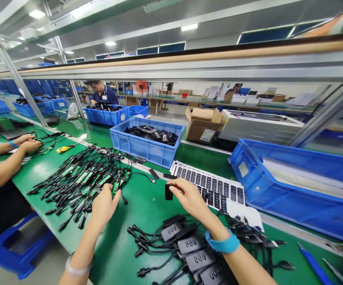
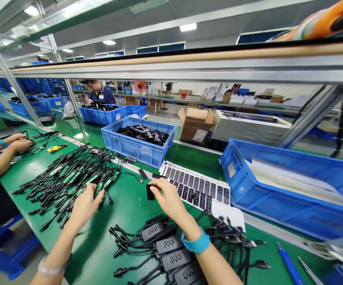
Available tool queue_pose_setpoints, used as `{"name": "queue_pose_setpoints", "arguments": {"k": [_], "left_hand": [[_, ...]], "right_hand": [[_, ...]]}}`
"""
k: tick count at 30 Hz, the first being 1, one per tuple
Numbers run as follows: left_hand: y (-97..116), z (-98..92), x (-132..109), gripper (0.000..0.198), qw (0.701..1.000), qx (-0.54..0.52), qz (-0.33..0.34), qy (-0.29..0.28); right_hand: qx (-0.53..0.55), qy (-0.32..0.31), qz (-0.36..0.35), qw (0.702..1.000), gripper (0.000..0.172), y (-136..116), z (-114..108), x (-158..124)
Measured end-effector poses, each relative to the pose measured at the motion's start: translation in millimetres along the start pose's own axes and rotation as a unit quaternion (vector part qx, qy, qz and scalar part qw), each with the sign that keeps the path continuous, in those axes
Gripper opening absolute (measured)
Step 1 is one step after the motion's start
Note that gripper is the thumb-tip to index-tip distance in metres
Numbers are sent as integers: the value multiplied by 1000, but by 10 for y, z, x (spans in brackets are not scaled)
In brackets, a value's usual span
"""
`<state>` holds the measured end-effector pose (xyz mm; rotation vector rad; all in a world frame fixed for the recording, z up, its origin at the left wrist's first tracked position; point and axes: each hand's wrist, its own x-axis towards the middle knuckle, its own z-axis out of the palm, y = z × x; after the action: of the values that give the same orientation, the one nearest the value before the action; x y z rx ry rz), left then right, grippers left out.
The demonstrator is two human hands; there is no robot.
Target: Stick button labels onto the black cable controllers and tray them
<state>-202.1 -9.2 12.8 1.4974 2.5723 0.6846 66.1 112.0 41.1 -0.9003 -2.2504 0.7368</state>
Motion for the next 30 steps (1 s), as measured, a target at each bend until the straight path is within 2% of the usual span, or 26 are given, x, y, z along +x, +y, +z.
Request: {"name": "queue_pose_setpoints", "arguments": {"k": [2, 3, 5, 8, 10, 11, 13, 18, 22, 30], "left_hand": [[197, -38, -120, 36, 989, -146, 13, -30], [318, -57, -197, 40, 966, -252, 16, -55], [575, -86, -369, 49, 873, -472, 8, -123], [905, -66, -615, 62, 730, -638, -27, -243], [1049, 0, -739, 69, 669, -675, -50, -307], [1098, 42, -788, 70, 654, -680, -58, -325], [1167, 129, -860, 71, 646, -678, -67, -344], [1254, 239, -935, 68, 650, -670, -62, -352], [1268, 233, -932, 56, 667, -657, -28, -350], [1276, 176, -927, 54, 697, -634, -6, -335]], "right_hand": [[138, 56, 48, 988, 18, -146, -68, -191], [192, 73, 69, 976, 21, -212, -92, -278], [265, 97, 93, 955, 26, -317, -126, -420], [311, 116, 105, 937, 28, -395, -157, -544], [325, 121, 115, 931, 29, -396, -167, -580], [331, 122, 121, 928, 30, -386, -169, -589], [340, 113, 133, 924, 33, -356, -168, -600], [327, 69, 155, 930, 30, -309, -172, -616], [329, 63, 153, 930, 29, -314, -219, -622], [330, 43, 160, 929, 30, -291, -184, -617]]}}
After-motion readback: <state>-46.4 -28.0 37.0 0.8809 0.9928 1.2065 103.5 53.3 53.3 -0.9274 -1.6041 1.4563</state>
